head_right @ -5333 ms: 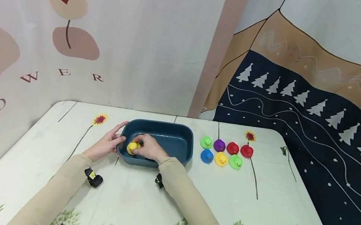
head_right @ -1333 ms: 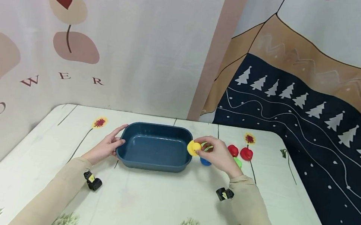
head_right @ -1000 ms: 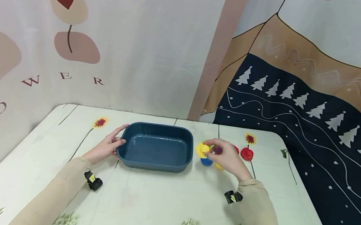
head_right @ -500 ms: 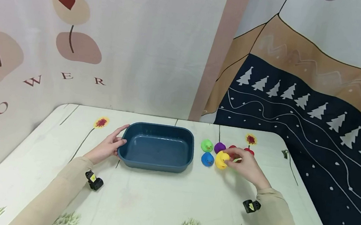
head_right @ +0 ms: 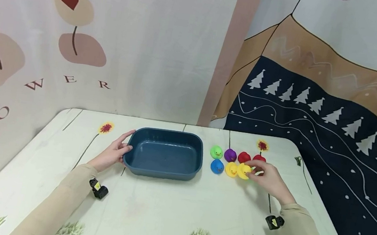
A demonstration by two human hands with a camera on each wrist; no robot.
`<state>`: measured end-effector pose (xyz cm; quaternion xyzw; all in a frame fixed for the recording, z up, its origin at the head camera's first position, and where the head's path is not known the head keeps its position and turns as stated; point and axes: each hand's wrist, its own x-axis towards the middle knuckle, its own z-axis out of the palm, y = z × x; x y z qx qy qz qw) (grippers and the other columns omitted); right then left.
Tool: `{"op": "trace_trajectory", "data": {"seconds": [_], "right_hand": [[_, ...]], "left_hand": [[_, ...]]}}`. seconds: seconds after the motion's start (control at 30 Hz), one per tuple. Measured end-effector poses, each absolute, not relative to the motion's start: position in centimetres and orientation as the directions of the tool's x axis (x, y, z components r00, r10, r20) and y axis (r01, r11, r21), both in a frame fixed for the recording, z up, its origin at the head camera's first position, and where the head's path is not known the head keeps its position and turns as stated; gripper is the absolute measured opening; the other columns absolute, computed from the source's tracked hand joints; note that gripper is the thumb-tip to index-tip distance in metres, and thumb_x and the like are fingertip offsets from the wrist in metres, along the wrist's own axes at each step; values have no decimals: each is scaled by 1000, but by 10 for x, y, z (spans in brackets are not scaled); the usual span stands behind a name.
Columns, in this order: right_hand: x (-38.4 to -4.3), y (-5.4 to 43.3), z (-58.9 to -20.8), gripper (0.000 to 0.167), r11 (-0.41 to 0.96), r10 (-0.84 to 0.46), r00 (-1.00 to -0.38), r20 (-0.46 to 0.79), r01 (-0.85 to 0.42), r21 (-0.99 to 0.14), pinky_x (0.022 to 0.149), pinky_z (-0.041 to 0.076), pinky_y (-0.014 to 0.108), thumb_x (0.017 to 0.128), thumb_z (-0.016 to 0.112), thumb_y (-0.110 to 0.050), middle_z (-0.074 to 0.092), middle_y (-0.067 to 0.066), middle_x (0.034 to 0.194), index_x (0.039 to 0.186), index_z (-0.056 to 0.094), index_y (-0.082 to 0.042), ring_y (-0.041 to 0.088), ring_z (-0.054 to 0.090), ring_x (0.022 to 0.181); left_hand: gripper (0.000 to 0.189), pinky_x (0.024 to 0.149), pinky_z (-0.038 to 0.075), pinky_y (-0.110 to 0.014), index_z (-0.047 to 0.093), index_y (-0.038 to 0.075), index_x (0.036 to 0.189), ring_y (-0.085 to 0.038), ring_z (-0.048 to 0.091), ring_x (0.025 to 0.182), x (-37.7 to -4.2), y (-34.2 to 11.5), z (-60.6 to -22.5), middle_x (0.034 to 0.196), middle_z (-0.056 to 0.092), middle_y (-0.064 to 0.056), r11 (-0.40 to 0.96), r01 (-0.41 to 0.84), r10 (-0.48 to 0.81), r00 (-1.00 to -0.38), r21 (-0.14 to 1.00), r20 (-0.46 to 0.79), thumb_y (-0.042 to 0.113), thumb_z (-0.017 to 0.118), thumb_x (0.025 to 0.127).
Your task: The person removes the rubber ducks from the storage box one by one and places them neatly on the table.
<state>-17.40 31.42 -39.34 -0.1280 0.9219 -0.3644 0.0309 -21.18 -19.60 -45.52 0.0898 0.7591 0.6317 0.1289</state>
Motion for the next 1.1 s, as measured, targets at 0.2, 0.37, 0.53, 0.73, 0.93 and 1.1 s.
{"op": "trace_trajectory", "data": {"seconds": [0.2,0.37,0.53,0.73,0.93,1.1], "right_hand": [[-173,330,-389,35,725,-230,-973,25,-188,-663,73,52,23,91,66,-10,60,19,114,121,61,5,28,55,91],[-175,342,-391,35,740,-215,-976,30,-183,-647,73,51,21,91,66,-10,58,22,117,122,60,6,28,55,93],[-176,353,-394,33,754,-220,-974,50,-202,-625,74,50,20,91,66,-10,59,21,118,121,62,5,26,55,93],[-177,364,-400,33,765,-197,-979,44,-182,-617,71,51,22,91,65,-7,59,23,117,121,61,6,29,54,94],[-179,374,-412,35,762,-193,-981,-3,-148,-630,70,52,23,91,65,-7,58,25,119,123,59,8,34,55,97],[-180,376,-422,36,760,-177,-984,-38,-112,-640,70,52,27,92,63,-9,56,27,121,123,58,8,37,55,99]], "left_hand": [[64,56,58,-36,11,19,156,-15,50,51,-210,-196,-452,93,54,-27,184,-22,296,-952,983,-77,8,43,102],[64,56,58,-36,11,18,156,-15,51,51,-210,-197,-452,97,55,-31,176,-18,302,-951,984,-71,8,44,102],[64,57,58,-36,10,18,156,-15,51,53,-210,-198,-451,94,54,-26,186,-26,306,-949,982,-83,9,44,102],[64,58,58,-37,10,17,156,-15,49,54,-210,-199,-451,91,53,-23,191,-30,310,-947,981,-89,10,45,103],[64,58,58,-37,10,17,156,-15,48,55,-209,-198,-449,91,53,-22,203,-36,301,-949,979,-97,10,44,103],[64,59,59,-38,9,18,156,-16,47,54,-208,-197,-450,90,53,-20,203,-40,301,-948,978,-102,13,44,104]]}}
